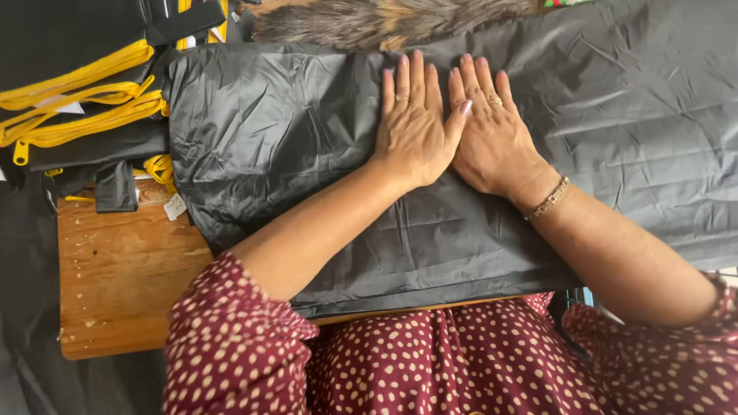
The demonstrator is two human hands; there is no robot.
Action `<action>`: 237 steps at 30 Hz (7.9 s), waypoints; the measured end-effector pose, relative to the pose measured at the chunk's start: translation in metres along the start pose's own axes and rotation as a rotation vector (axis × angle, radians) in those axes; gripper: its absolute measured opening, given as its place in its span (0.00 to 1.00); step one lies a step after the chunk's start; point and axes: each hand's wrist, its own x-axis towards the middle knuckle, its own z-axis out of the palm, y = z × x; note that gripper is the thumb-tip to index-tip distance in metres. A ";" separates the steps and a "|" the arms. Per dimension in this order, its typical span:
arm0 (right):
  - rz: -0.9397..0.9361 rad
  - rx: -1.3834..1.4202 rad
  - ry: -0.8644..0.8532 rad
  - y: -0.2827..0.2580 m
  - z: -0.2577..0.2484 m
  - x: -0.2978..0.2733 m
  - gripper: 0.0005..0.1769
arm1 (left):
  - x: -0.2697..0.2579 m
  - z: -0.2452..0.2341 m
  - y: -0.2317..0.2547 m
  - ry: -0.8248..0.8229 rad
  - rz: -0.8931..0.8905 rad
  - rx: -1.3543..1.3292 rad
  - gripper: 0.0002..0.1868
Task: The person folds a large black plastic bag on a wooden table. They smooth the surface, fold the sides inward, and roll the bag tightly into a compact cylindrical shape. The person presses along the roll to secure it and finishes by folding the end.
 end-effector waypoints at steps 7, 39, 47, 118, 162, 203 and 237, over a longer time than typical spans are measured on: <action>-0.017 0.017 0.078 0.003 0.011 -0.003 0.43 | -0.015 -0.022 -0.046 0.010 -0.131 0.064 0.46; 0.211 0.022 0.105 0.114 0.021 -0.025 0.41 | -0.006 0.024 -0.053 0.073 -0.064 0.237 0.40; -0.134 0.236 0.118 -0.024 0.012 -0.003 0.39 | -0.003 0.030 -0.062 0.095 -0.022 0.176 0.38; 0.009 0.079 0.204 -0.006 0.016 0.025 0.38 | -0.016 0.004 -0.067 0.074 -0.058 0.201 0.41; -0.209 0.055 -0.047 -0.067 -0.009 -0.064 0.51 | -0.023 -0.001 -0.065 0.004 -0.002 0.229 0.39; -0.043 0.087 0.043 0.031 0.013 -0.016 0.44 | -0.037 -0.031 -0.062 -0.147 -0.029 0.162 0.37; -0.214 0.170 -0.080 -0.051 -0.009 -0.053 0.50 | -0.127 -0.021 -0.019 -0.079 0.179 0.168 0.39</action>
